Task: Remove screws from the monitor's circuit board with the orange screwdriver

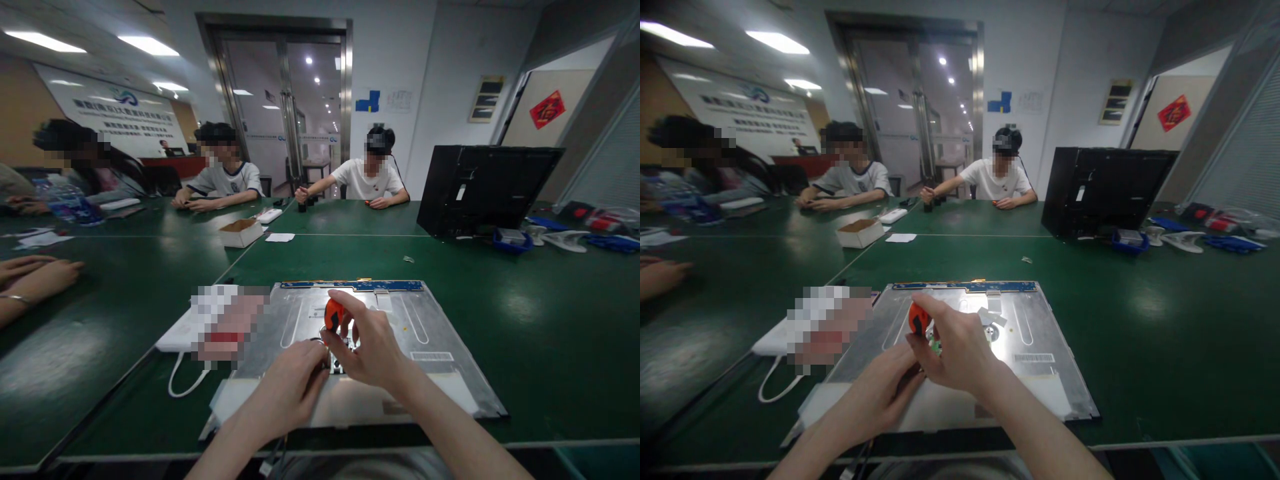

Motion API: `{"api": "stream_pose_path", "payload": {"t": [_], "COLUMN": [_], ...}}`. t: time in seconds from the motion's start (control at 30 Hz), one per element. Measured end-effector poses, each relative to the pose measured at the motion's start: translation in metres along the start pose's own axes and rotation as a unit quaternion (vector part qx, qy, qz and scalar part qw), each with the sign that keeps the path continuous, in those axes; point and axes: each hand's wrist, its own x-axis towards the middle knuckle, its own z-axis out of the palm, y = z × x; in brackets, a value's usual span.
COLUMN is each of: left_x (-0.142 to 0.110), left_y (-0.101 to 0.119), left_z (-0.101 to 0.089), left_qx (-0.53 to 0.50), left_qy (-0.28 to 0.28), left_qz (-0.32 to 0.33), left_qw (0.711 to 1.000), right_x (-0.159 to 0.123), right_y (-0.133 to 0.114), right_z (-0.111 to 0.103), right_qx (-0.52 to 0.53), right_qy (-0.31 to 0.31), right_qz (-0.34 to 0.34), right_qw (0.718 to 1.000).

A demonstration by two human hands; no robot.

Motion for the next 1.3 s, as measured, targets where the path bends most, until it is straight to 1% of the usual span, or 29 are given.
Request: {"api": "stream_pose_path", "payload": {"t": [0.43, 0.63, 0.87, 1.13, 1.23, 1.3], "left_x": [0.0003, 0.0007, -0.0003, -0.0004, -0.0002, 0.0002], "left_y": [0.0014, 0.002, 0.0044, 0.0067, 0.0042, 0.0031], "left_z": [-0.0016, -0.0021, -0.0023, -0.0049, -0.0064, -0.008], "left_qx": [-0.01, -0.003, 0.015, 0.012, -0.003, -0.004], "left_qy": [0.001, -0.001, 0.002, 0.026, 0.034, 0.047], "left_qz": [-0.001, -0.002, -0.013, -0.021, -0.022, -0.028], "left_qw": [1.0, 1.0, 1.0, 0.999, 0.999, 0.998], "right_x": [0.0002, 0.0013, 0.0018, 0.0017, 0.0043, 0.0073], "right_y": [-0.0001, -0.0025, -0.0027, -0.0016, 0.0001, 0.0017], "right_z": [0.0004, -0.0013, -0.0016, -0.0007, -0.0019, -0.0051], "right_qx": [0.001, 0.001, -0.006, -0.008, -0.002, 0.009], "right_qy": [0.004, 0.063, 0.064, 0.069, 0.083, 0.098], "right_qz": [-0.001, -0.015, -0.014, -0.011, -0.001, 0.019], "right_qw": [1.0, 0.998, 0.998, 0.998, 0.997, 0.995]}}
